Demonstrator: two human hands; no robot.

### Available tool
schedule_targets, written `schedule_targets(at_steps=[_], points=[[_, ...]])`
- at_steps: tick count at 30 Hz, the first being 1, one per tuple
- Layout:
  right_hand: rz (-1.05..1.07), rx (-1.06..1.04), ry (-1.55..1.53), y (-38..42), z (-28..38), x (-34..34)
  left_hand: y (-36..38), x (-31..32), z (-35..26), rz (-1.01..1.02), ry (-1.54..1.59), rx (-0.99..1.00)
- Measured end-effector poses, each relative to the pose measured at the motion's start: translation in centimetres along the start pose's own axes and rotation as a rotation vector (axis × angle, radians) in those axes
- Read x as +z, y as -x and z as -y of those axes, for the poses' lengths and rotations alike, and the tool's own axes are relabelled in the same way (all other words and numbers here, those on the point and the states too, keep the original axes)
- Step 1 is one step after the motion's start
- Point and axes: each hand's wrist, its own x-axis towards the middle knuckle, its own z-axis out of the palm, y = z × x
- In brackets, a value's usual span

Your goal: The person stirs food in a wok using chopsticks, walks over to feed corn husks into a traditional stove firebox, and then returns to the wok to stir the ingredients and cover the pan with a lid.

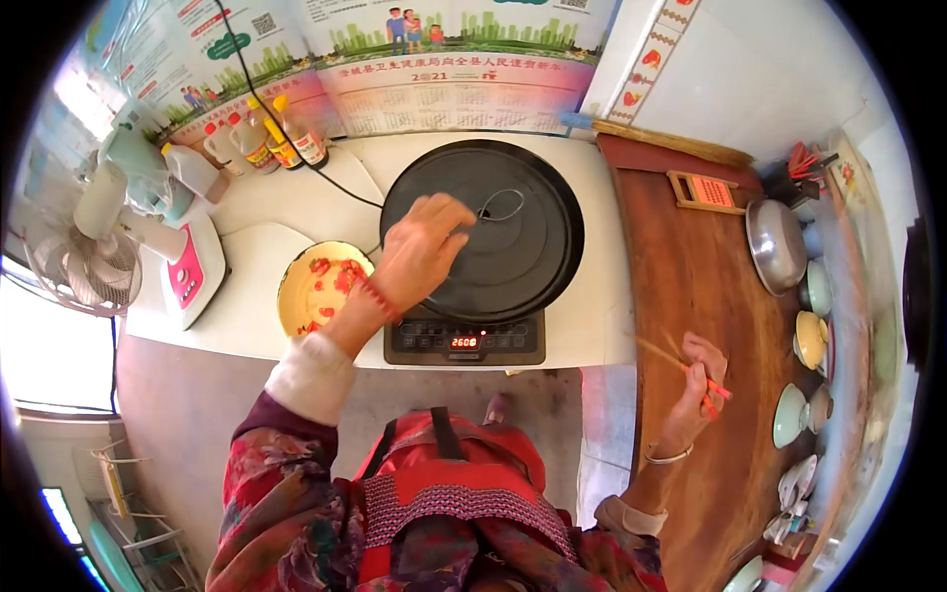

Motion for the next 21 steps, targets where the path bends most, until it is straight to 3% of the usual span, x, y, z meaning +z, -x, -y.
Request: schedule_targets(at_steps=[1,3,6,11,13,14,16,21], points=[[0.015,0.110,0.033,-0.3,-1.4,-1.4,-1.6,1.4,0.4,-0.031,-0.179,0.093],[-0.022,0.289,0.008,-0.7,-3.0,-2.7,-4.1,4.3,1.8,-0.018,-0.235,0.095],[-0.085,0.399,0.017,-1.0,-5.3,-4.1,-6.7,7.6,3.7,0.007,-0.351,0.139],[-0.130,0.432,0.043,-1.2,-8.0,-5.6,-9.3,10.1,5.4,0.100,-0.504,0.270],[-0.141,0.442,0.027,-1.1,-8.7,-6.0,-9.8,9.7,5.7,0.266,-0.623,0.274],[-0.150,0.425,-0.002,-1.2,-9.0,-6.2,-10.0,9.5,5.7,0.268,-0.620,0.276],[-0.158,0.410,-0.032,-1.5,-9.1,-6.2,-10.5,8.1,5.1,0.089,-0.651,0.367],[-0.149,0.325,-0.143,-2.5,-8.0,-5.0,-9.1,4.1,3.9,0.059,-0.586,0.339]])
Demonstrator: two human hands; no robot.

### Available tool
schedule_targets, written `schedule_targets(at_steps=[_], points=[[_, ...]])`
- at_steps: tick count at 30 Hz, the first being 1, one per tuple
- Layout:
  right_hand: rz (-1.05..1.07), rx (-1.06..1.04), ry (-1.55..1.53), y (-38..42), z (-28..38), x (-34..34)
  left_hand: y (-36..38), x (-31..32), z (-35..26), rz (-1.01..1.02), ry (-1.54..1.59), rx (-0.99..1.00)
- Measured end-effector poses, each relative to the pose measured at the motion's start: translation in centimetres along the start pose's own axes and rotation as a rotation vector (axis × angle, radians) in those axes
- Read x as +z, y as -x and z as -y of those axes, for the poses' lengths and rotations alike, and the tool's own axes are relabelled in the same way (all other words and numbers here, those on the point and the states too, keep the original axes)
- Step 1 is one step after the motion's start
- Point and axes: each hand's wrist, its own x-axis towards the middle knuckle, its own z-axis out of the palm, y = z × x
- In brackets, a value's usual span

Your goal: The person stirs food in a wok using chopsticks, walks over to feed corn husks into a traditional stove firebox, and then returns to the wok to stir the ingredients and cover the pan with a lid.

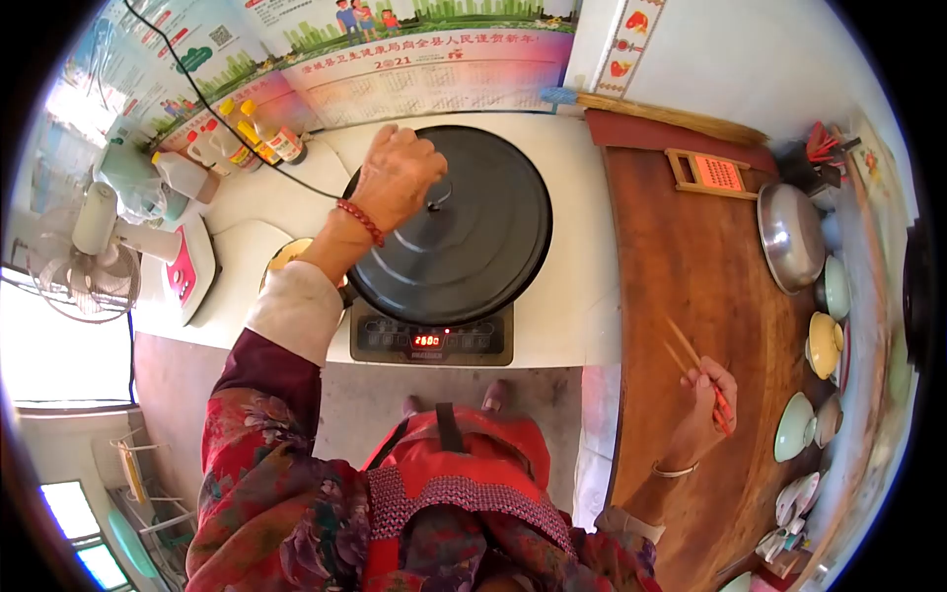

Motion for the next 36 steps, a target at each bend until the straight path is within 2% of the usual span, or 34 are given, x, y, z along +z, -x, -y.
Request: schedule_targets(at_steps=[4,6,8,9,10,12,13,14,16,17,18,19,21,23,25,26,28,29,33,36], points=[[0.033,-0.038,-0.050,-0.1,2.0,2.9,0.7,-4.2,1.7,-0.135,0.061,-0.140],[0.118,-0.095,-0.194,-0.2,2.7,4.4,1.4,-7.2,3.8,-0.197,0.151,-0.191],[0.174,-0.080,-0.257,0.0,3.9,6.1,2.2,-11.2,4.3,-0.266,0.333,-0.350],[0.219,-0.068,-0.326,0.1,4.4,7.2,3.0,-13.5,4.7,-0.209,0.472,-0.489],[0.229,-0.066,-0.327,0.3,4.7,8.1,3.9,-15.5,5.5,-0.237,0.481,-0.481],[0.404,-0.099,-0.453,0.5,5.3,10.2,6.4,-19.6,6.2,-0.261,0.313,-0.603],[0.412,-0.098,-0.452,0.9,5.5,11.2,7.9,-21.2,6.5,-0.313,0.299,-0.607],[0.486,-0.097,-0.438,1.3,5.5,12.5,9.5,-22.5,6.1,-0.389,0.394,-0.705],[0.631,-0.084,-0.403,2.3,5.3,15.2,13.0,-25.4,6.3,-0.396,0.259,-0.654],[0.702,-0.068,-0.379,3.1,4.9,16.6,14.8,-26.9,6.0,-0.337,0.187,-0.750],[0.774,-0.073,-0.380,4.1,4.7,18.1,16.8,-27.9,5.9,-0.308,0.059,-0.739],[0.848,-0.078,-0.380,5.2,4.5,19.6,18.2,-28.8,5.1,-0.338,0.069,-0.818],[0.964,-0.079,-0.346,7.2,3.5,22.1,22.5,-30.6,4.9,-0.205,-0.020,-0.960],[0.967,-0.033,-0.356,8.3,1.8,24.4,26.4,-31.3,4.0,-0.228,0.031,-1.195],[0.865,-0.283,-0.178,7.9,0.3,26.4,31.8,-31.4,3.8,-0.193,-0.011,-1.191],[0.823,-0.274,-0.193,7.6,0.0,27.1,34.2,-31.3,3.5,-0.183,0.026,-1.273],[0.767,-0.380,-0.114,5.9,-0.6,28.2,38.2,-30.7,2.3,-0.132,-0.073,-1.281],[0.750,-0.441,-0.043,4.9,-0.4,28.2,40.9,-30.1,2.0,-0.186,-0.094,-1.290],[0.657,-0.196,-0.171,1.3,3.1,27.4,48.7,-28.6,-0.5,-0.193,-0.153,-1.421],[0.573,-0.160,-0.137,-2.3,0.6,29.0,52.7,-27.4,-2.4,-0.190,-0.158,-1.486]])
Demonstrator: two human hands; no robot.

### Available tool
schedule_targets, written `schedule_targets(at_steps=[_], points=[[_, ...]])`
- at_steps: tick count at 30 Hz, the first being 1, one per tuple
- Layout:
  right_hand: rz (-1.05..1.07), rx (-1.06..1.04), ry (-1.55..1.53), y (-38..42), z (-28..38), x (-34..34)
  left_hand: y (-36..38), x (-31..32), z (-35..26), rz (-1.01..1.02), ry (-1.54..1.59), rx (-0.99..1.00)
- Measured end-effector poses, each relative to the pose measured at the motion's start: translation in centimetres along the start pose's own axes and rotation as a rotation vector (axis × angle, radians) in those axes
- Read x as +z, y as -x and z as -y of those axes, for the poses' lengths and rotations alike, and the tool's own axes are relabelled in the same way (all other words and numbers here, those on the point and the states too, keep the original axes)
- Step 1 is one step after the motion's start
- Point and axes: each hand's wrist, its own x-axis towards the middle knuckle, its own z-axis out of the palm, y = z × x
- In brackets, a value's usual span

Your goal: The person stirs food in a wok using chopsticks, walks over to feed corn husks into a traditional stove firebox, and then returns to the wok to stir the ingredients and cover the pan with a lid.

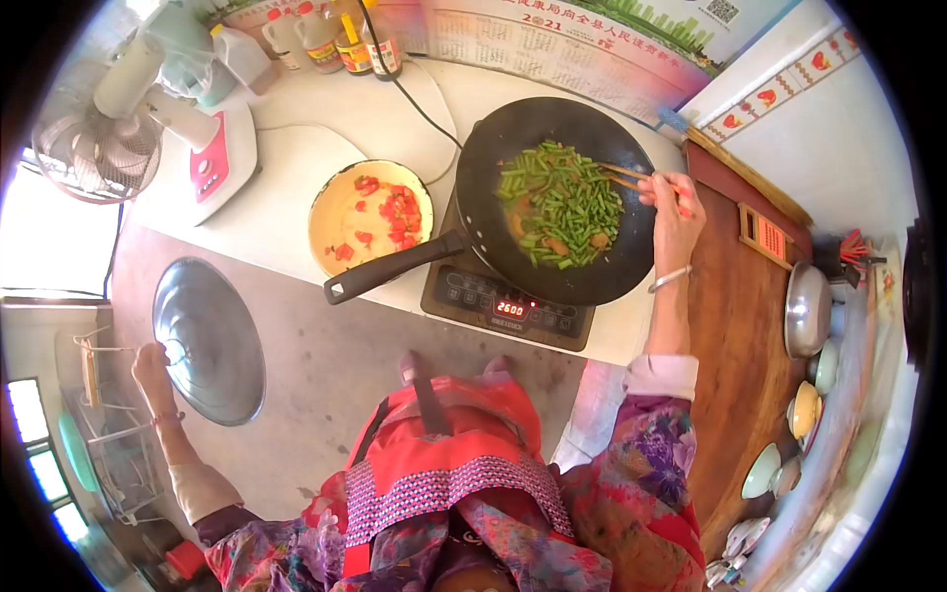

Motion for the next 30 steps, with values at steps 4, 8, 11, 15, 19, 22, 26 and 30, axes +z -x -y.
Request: schedule_targets(at_steps=[4,8,11,15,19,22,26,30], points=[[0.171,0.163,-0.203,-0.3,-2.7,0.8,2.7,1.4,3.0,-0.015,-0.038,-0.141],[0.281,0.130,-0.051,1.9,2.9,-1.1,4.7,2.6,3.6,-0.034,0.012,-0.220],[0.434,0.155,-0.104,6.3,5.7,-2.6,6.2,3.5,4.6,-0.021,0.064,-0.261],[0.395,0.132,-0.038,8.3,1.8,-1.3,7.5,5.1,5.1,-0.044,0.079,-0.291],[0.143,-0.060,0.025,6.3,1.6,-1.3,7.8,6.2,5.2,-0.043,0.132,-0.341],[-0.064,0.093,0.043,5.9,3.9,-4.3,8.5,6.6,5.5,-0.031,0.177,-0.348],[-0.188,0.232,0.002,5.5,0.7,-4.6,9.4,7.3,5.5,-0.020,0.207,-0.398],[-0.172,0.240,-0.262,4.6,-1.1,0.1,10.0,7.3,6.6,-0.011,0.250,-0.416]])
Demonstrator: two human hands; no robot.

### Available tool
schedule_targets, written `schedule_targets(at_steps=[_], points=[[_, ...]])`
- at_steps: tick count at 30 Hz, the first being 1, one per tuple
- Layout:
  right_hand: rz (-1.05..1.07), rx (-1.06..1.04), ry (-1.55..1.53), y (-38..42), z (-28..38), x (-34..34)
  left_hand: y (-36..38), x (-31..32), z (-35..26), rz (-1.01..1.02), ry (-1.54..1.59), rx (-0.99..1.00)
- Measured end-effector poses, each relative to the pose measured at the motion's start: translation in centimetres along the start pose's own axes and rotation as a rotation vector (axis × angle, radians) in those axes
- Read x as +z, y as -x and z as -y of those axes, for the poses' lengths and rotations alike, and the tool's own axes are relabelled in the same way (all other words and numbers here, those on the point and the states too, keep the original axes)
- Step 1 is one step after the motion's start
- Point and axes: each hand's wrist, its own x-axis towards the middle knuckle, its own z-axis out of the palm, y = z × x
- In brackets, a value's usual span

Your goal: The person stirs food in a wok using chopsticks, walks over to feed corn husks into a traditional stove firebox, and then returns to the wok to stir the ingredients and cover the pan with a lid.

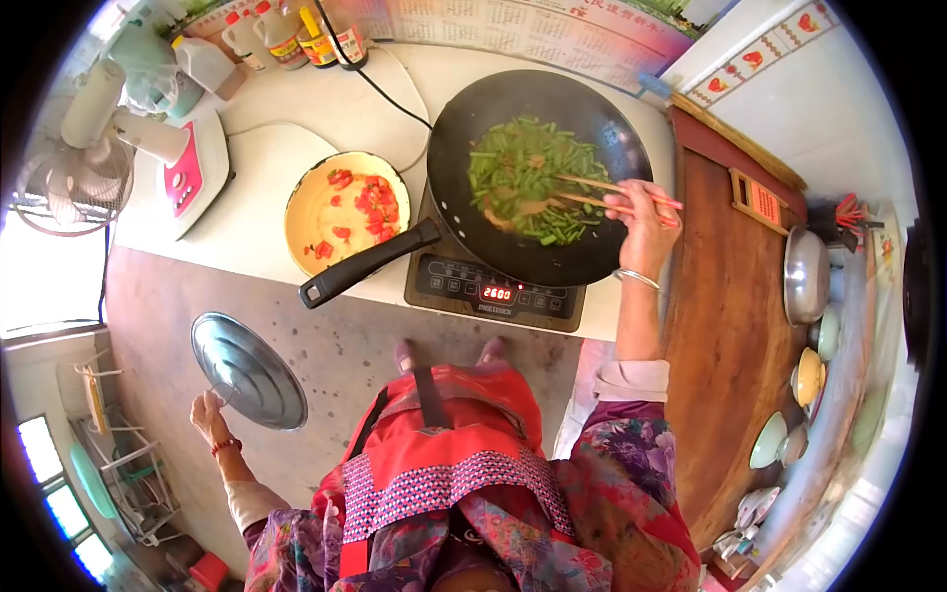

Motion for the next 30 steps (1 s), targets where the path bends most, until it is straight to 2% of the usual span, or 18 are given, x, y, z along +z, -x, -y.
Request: schedule_targets(at_steps=[3,5,7,8,11,15,19,23,25,27,29,30], points=[[0.075,-0.081,0.039,0.7,1.8,3.3,1.1,0.5,-1.6,-0.038,-0.014,-0.046],[0.153,-0.039,0.024,2.2,3.0,5.9,1.6,0.8,-1.4,-0.054,0.013,-0.061],[0.266,0.025,-0.021,3.0,1.1,7.4,2.1,0.9,-0.7,-0.068,0.039,-0.080],[0.242,0.021,-0.029,3.3,0.3,7.7,2.1,0.9,-0.4,-0.061,0.057,-0.095],[0.269,-0.014,0.065,1.4,-0.5,5.2,3.1,0.8,-0.5,-0.084,0.142,-0.132],[0.274,-0.084,0.253,-2.0,3.9,4.3,4.2,0.7,-1.3,-0.099,0.108,-0.173],[0.214,-0.202,0.228,-6.3,1.2,4.5,4.9,0.4,-1.1,-0.104,0.134,-0.165],[0.305,-0.182,0.352,-5.2,0.3,3.4,5.2,0.4,-0.7,-0.116,0.105,-0.190],[0.389,-0.012,0.255,-4.7,2.3,2.1,5.2,0.6,-0.4,-0.118,0.126,-0.163],[0.274,-0.147,0.347,-4.6,4.3,0.8,5.1,0.7,-0.3,-0.113,0.118,-0.166],[0.110,-0.193,0.379,-5.5,3.2,-1.0,5.2,0.9,-0.3,-0.108,0.118,-0.169],[0.110,-0.157,0.374,-5.4,2.4,-1.3,5.2,0.8,-0.5,-0.094,0.103,-0.169]])
